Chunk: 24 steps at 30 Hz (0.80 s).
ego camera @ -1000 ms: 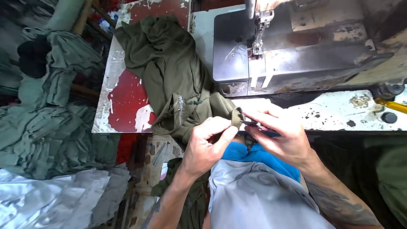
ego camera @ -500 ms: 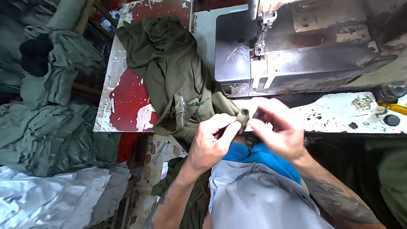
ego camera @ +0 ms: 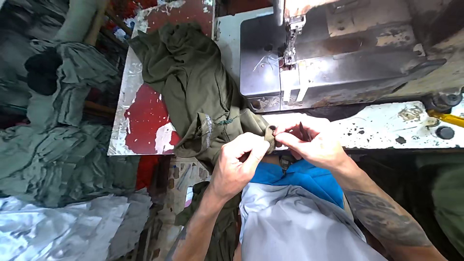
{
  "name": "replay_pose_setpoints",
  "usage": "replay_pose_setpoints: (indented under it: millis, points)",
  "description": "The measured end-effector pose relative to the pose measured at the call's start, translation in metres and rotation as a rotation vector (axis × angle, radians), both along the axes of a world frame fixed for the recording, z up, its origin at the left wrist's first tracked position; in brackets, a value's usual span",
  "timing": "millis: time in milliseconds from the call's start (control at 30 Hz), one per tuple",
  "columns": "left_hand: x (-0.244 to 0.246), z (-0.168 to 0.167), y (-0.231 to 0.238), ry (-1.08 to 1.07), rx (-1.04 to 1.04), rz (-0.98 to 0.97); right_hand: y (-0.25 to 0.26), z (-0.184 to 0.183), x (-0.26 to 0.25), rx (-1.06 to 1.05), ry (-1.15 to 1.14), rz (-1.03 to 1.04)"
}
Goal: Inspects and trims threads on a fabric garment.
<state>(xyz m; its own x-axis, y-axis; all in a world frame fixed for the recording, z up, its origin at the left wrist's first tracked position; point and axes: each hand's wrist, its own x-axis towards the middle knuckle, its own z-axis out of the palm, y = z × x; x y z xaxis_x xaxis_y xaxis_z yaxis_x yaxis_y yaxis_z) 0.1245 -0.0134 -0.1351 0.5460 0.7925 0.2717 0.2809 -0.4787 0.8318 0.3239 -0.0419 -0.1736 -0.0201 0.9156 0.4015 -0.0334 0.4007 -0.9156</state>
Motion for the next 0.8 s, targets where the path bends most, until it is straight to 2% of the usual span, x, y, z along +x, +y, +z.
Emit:
replay_pose_setpoints:
  millis: [100, 167, 233, 333, 400, 433, 467, 533, 600, 667, 800]
  points:
    - [0.000, -0.004, 0.003, -0.041, -0.040, 0.032, -0.001, -0.006, -0.002, 0.056, -0.026, -0.018]
    - [-0.001, -0.009, 0.007, -0.136, -0.183, 0.109, -0.002, -0.009, -0.001, 0.048, 0.008, -0.037]
    - [-0.002, -0.011, 0.013, -0.308, -0.432, 0.187, -0.001, -0.014, -0.001, 0.053, 0.055, -0.051]
    - [-0.001, -0.011, 0.021, -0.647, -0.745, 0.207, 0.001, -0.022, -0.001, 0.069, 0.084, -0.086]
    - [-0.008, -0.010, 0.028, -0.812, -0.822, 0.177, 0.000, -0.025, 0.000, 0.063, 0.104, -0.118]
    - [-0.013, -0.010, 0.030, -0.830, -0.798, 0.165, 0.000, -0.026, 0.001, 0.059, 0.115, -0.133]
    - [-0.017, -0.009, 0.031, -0.761, -0.728, 0.185, -0.001, -0.026, 0.002, 0.053, 0.122, -0.140]
    - [-0.025, -0.006, 0.029, -0.442, -0.484, 0.259, -0.002, -0.027, 0.006, 0.043, 0.117, -0.159]
    - [-0.030, -0.004, 0.026, -0.194, -0.294, 0.228, -0.001, -0.028, 0.010, 0.058, 0.020, -0.187]
    - [-0.032, -0.003, 0.023, -0.092, -0.207, 0.178, -0.001, -0.029, 0.008, 0.090, -0.102, -0.179]
    - [-0.029, 0.000, 0.020, -0.070, -0.160, 0.154, 0.005, -0.026, -0.002, 0.163, -0.203, -0.054]
